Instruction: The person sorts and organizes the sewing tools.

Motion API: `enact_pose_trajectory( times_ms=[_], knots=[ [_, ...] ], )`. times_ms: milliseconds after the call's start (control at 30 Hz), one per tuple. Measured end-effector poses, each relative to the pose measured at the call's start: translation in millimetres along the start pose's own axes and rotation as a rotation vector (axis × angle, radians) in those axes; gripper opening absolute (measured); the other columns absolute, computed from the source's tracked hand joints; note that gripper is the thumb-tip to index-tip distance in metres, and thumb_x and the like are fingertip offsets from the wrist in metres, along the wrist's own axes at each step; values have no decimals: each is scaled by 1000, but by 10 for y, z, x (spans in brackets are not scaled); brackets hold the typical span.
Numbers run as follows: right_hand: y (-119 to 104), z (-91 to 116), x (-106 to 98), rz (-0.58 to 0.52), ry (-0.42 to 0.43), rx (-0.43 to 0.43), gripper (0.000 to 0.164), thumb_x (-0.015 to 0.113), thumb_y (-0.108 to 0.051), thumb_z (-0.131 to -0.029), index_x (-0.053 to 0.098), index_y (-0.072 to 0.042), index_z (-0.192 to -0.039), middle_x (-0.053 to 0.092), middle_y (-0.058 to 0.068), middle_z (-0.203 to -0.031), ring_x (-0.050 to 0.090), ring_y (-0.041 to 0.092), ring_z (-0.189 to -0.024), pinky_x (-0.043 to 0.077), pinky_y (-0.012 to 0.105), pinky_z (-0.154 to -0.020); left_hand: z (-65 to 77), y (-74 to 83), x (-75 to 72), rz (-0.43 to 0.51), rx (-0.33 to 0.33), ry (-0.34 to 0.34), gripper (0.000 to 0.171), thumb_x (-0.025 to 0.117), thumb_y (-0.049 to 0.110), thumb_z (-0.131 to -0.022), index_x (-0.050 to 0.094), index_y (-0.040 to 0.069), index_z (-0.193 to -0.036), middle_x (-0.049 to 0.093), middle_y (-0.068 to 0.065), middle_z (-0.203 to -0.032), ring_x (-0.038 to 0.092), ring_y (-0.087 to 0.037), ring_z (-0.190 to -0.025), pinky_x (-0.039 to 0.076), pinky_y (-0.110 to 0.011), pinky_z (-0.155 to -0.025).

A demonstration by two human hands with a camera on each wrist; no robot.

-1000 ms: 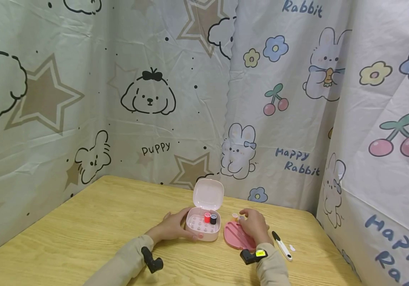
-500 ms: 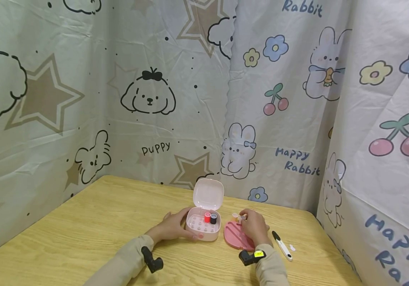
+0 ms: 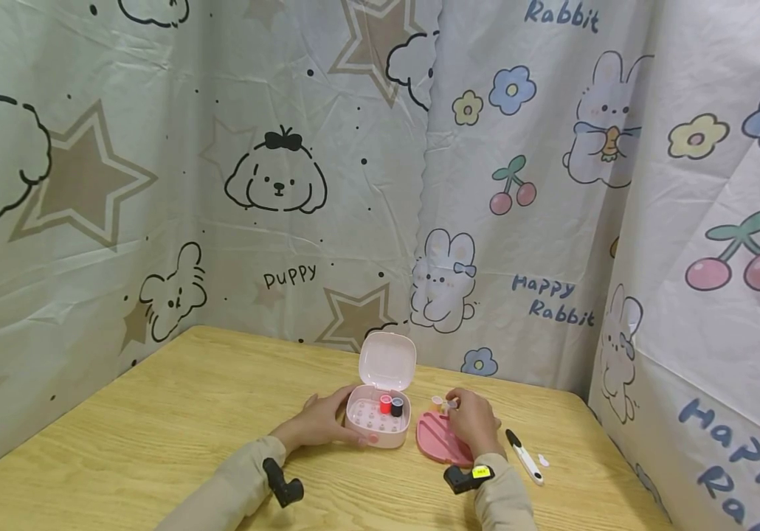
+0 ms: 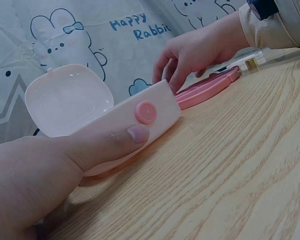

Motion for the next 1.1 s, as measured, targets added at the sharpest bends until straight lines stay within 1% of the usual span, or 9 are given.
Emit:
enact_pose_trajectory(
  times_ms=[200,367,567,700,833,967,1100],
  knots=[
    [-11,-17,-26,4,13,11,22,71,-8,-92,73,-9,-114,70,11,-104,63,32,-94,41,52,-70,-10,-2,5,1,4,2,112,93,55,-71,38,13,-159,47,-7,-158,39,-34,-146,-1,-71,-116],
    [-13,-12,-51,6,25,14,24,70,-8,-92,73,-8,-115,70,12,-104,63,33,-95,41,54,-70,-21,-15,7,-1,4,5,112,93,56,-70,39,15,-159,47,-6,-157,39,-34,-145,0,-71,-117],
    [-29,-15,-72,-3,44,12,25,69,-10,-94,72,-9,-119,70,12,-108,63,32,-94,41,52,-70,-25,-31,12,-2,0,2,113,93,57,-70,38,14,-159,48,-6,-157,40,-33,-145,0,-70,-117],
    [-108,-27,-106,-21,77,-11,25,70,-11,-94,73,-9,-119,70,11,-108,63,33,-97,42,52,-71,-19,-31,13,-5,-3,-1,114,92,56,-70,37,14,-160,47,-7,-157,40,-34,-145,1,-70,-117],
    [-234,-25,-147,-19,117,-34,25,70,-11,-94,73,-10,-118,70,11,-109,63,36,-99,42,52,-72,-10,-18,10,-9,1,0,113,93,55,-71,37,13,-160,47,-8,-157,41,-34,-144,2,-70,-117],
    [-330,-33,-159,-14,124,-43,26,70,-11,-94,73,-9,-119,70,12,-110,62,36,-100,42,53,-75,-9,-14,10,-9,4,-1,113,93,55,-71,37,13,-160,47,-8,-157,41,-35,-144,2,-70,-117],
    [-376,-43,-160,-23,128,-53,26,70,-12,-93,73,-10,-119,70,12,-112,62,36,-103,43,54,-78,-7,-13,11,-12,5,-2,113,92,55,-71,37,13,-160,47,-8,-157,41,-35,-144,2,-70,-117]
  ],
)
Point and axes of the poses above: each hand's wrist, its own z-axis away from the middle knuckle, its own x-axis out of the palm, y = z × x, the point moved 1 cm from there along -z, towards the middle knuckle
